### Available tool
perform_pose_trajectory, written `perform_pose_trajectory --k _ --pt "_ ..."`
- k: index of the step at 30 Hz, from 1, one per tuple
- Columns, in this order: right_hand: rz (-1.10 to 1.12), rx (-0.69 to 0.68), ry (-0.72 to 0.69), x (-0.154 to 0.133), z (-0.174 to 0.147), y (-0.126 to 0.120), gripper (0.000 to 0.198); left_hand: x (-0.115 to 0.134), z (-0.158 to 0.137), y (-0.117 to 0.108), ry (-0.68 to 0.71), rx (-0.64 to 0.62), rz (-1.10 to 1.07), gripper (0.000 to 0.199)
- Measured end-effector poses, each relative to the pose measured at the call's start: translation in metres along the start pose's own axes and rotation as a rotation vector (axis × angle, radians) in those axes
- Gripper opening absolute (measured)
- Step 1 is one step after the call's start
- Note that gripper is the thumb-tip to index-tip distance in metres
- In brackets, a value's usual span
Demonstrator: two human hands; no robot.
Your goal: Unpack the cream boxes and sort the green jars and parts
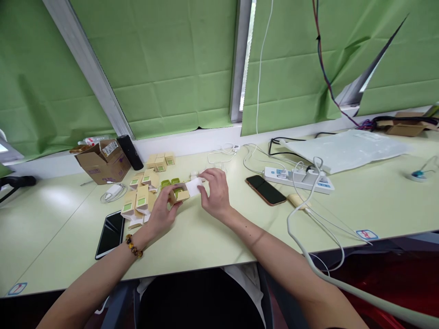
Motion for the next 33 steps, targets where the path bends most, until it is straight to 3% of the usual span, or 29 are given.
perform_pose_trajectory --k 2,7,12,14,19,24,29,33 --pt "-0.067 -0.072 -0.053 -0.003 -0.001 0.008 0.027 0.001 -0.001 0.001 -0.006 -0.008 0.018 0.059" --pt "-0.175 -0.213 -0.132 -0.009 -0.006 0.027 0.038 0.002 -0.003 0.0 0.004 0.015 0.06 0.068" --pt "-0.213 -0.069 -0.401 -0.039 -0.014 0.02 0.042 0.0 -0.004 -0.003 0.018 0.069 0.095 0.071" --pt "-0.22 -0.038 -0.444 -0.046 -0.015 0.017 0.039 -0.001 -0.004 -0.004 0.016 0.078 0.1 0.071" --pt "-0.187 0.012 -0.473 -0.054 -0.016 0.009 0.034 -0.001 -0.005 -0.006 0.011 0.099 0.099 0.073" --pt "-0.211 -0.041 -0.504 -0.056 -0.017 0.018 0.034 0.0 -0.007 -0.006 0.012 0.098 0.101 0.074" --pt "-0.226 -0.112 -0.46 -0.052 -0.017 0.028 0.031 0.006 -0.007 -0.005 0.059 0.103 0.137 0.075" --pt "-0.125 -0.142 -0.328 -0.043 -0.012 0.029 0.026 0.014 -0.005 -0.005 0.117 0.097 0.22 0.076"
Point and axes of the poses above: each hand's wrist, its own z-axis towards the middle knuckle, its own y-axis out of the palm, x = y × z, the point moved 9 cm from there along z, towards the middle knuckle, and after that the axes turned 14 degrees about -x, right-handed, at the moved point
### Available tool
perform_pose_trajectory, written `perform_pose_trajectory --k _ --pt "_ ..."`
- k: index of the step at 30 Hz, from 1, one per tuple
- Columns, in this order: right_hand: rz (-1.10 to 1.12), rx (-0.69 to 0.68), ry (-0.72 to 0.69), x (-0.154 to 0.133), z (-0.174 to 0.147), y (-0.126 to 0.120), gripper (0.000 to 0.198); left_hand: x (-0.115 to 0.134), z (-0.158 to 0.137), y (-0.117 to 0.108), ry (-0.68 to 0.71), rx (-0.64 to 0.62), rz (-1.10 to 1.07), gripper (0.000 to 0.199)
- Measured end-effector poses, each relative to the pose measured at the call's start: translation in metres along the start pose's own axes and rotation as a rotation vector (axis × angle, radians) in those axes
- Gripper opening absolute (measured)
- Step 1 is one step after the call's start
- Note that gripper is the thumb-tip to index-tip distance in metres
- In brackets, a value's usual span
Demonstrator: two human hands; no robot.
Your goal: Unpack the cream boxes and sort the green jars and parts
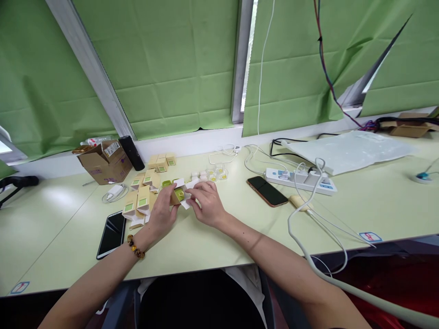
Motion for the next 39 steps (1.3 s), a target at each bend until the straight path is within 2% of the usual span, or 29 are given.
perform_pose_trajectory --k 9,14,17,21,24,27,30,34,39 --pt "0.277 -0.093 0.378 0.035 -0.001 0.025 0.004 0.023 0.001 0.003 0.145 -0.001 0.333 0.071" --pt "0.446 -0.056 0.413 0.047 -0.005 0.036 0.007 0.021 0.001 0.009 0.116 -0.044 0.413 0.071" --pt "0.669 0.029 0.442 0.059 -0.008 0.037 0.019 0.014 0.002 0.006 0.069 -0.05 0.419 0.071" --pt "1.006 0.098 0.579 0.08 -0.015 0.047 0.041 0.004 0.003 0.0 0.023 -0.038 0.406 0.072" --pt "1.105 0.114 0.674 0.091 -0.019 0.049 0.049 -0.003 0.004 -0.004 -0.002 -0.021 0.373 0.072" --pt "1.113 0.127 0.715 0.099 -0.02 0.043 0.052 -0.01 0.005 -0.008 -0.039 0.004 0.311 0.072" --pt "1.084 0.082 0.676 0.103 -0.014 0.032 0.051 -0.022 0.005 -0.015 -0.106 0.034 0.245 0.072" --pt "0.956 -0.066 0.577 0.105 -0.008 0.027 0.044 -0.04 0.002 -0.024 -0.154 0.126 0.11 0.073" --pt "0.551 -0.358 0.446 0.092 -0.009 0.041 0.017 -0.059 -0.01 -0.024 -0.176 0.284 -0.133 0.072"
Point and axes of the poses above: each hand's wrist, its own z-axis towards the middle knuckle, its own y-axis out of the palm, x = y × z, the point moved 9 cm from there along z, towards the middle knuckle, and after that the axes turned 14 degrees about -x, right-handed, at the moved point
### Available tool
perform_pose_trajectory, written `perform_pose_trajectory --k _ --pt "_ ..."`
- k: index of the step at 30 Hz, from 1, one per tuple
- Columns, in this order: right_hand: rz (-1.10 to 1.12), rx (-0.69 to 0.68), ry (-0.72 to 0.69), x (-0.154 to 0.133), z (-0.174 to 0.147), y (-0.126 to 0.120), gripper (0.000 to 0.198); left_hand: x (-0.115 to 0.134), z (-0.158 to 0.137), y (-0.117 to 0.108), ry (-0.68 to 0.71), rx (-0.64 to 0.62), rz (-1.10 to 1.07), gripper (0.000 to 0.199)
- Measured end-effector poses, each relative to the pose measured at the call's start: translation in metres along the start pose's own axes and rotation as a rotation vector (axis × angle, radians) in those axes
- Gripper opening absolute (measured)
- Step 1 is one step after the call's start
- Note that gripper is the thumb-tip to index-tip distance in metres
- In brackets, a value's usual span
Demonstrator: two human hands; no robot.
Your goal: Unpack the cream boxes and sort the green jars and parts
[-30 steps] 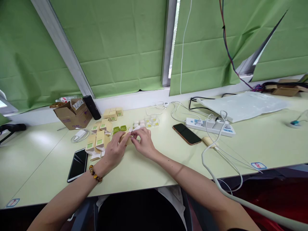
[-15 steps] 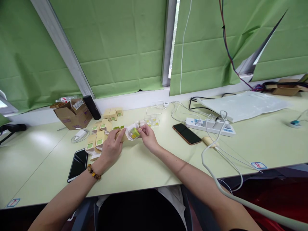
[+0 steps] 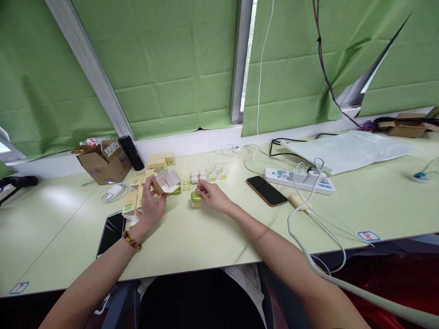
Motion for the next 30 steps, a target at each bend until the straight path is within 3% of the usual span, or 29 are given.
perform_pose_trajectory --k 3,7,11,13,18,22,26,30 --pt "-0.148 -0.095 0.009 -0.003 -0.001 0.014 0.012 -0.006 -0.006 0.003 -0.007 0.031 -0.142 0.071" --pt "-0.169 -0.111 0.002 -0.008 -0.002 0.017 0.012 -0.001 -0.009 0.004 0.046 0.065 -0.228 0.065" --pt "-0.203 -0.058 -0.019 -0.014 -0.005 0.011 0.015 0.007 -0.008 0.002 0.104 0.087 -0.238 0.063" --pt "-0.215 0.008 -0.055 -0.022 -0.008 0.005 0.021 0.006 -0.005 0.004 0.066 0.066 -0.294 0.066" --pt "0.044 0.099 -0.188 -0.043 -0.009 0.0 0.028 -0.005 0.001 0.037 -0.243 -0.15 -0.881 0.058" --pt "0.341 0.045 -0.126 -0.043 0.001 0.009 0.047 0.008 -0.001 0.059 -0.374 -0.282 -1.259 0.047" --pt "0.52 -0.069 -0.023 -0.045 0.011 0.024 0.055 0.018 0.0 0.061 -0.409 -0.298 -1.368 0.043" --pt "0.569 -0.071 0.003 -0.052 0.019 0.025 0.053 0.02 0.001 0.058 -0.444 -0.28 -1.337 0.052"
Point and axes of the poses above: each hand's wrist, its own z-axis towards the middle knuckle, its own y-axis out of the palm, x = y × z, the point moved 9 cm from there along z, towards the middle knuckle, and after that the axes turned 14 degrees about -x, right-handed, at the moved point
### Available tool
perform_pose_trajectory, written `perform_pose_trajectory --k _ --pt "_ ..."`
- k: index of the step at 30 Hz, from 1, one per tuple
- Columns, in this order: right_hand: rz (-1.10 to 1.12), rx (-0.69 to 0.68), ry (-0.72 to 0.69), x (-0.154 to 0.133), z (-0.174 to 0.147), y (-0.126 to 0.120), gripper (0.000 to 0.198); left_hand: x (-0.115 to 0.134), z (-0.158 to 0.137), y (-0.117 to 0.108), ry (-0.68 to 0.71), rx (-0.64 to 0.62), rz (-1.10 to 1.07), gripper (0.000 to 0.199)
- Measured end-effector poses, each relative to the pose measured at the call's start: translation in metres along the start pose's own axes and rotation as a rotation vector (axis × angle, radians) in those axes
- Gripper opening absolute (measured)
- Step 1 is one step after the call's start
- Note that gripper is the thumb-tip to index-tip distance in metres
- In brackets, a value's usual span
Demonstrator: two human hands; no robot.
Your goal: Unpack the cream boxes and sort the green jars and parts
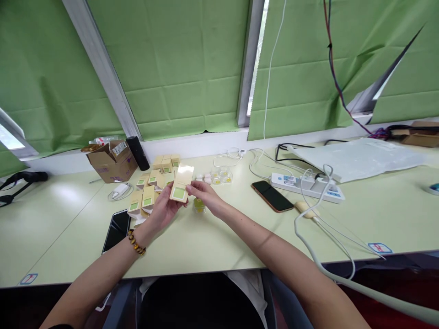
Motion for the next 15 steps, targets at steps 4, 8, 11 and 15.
perform_pose_trajectory --k 4,8,11,15 --pt "0.029 0.027 -0.007 -0.002 0.006 -0.003 0.047 0.002 -0.002 -0.004 0.016 0.02 0.052 0.056" --pt "0.031 0.161 0.005 0.006 0.005 -0.021 0.045 0.006 -0.005 -0.01 0.11 0.018 0.242 0.053" --pt "0.048 0.24 -0.015 0.012 0.002 -0.03 0.045 0.006 -0.007 -0.01 0.162 0.006 0.398 0.055" --pt "0.06 0.245 -0.013 0.024 -0.001 -0.027 0.046 0.001 -0.008 -0.009 0.149 0.024 0.494 0.054"
Point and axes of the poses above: each hand's wrist, its own z-axis towards the middle knuckle, its own y-axis out of the palm, x = y × z, the point moved 9 cm from there along z, towards the middle knuckle, and after that the axes turned 14 degrees about -x, right-handed, at the moved point
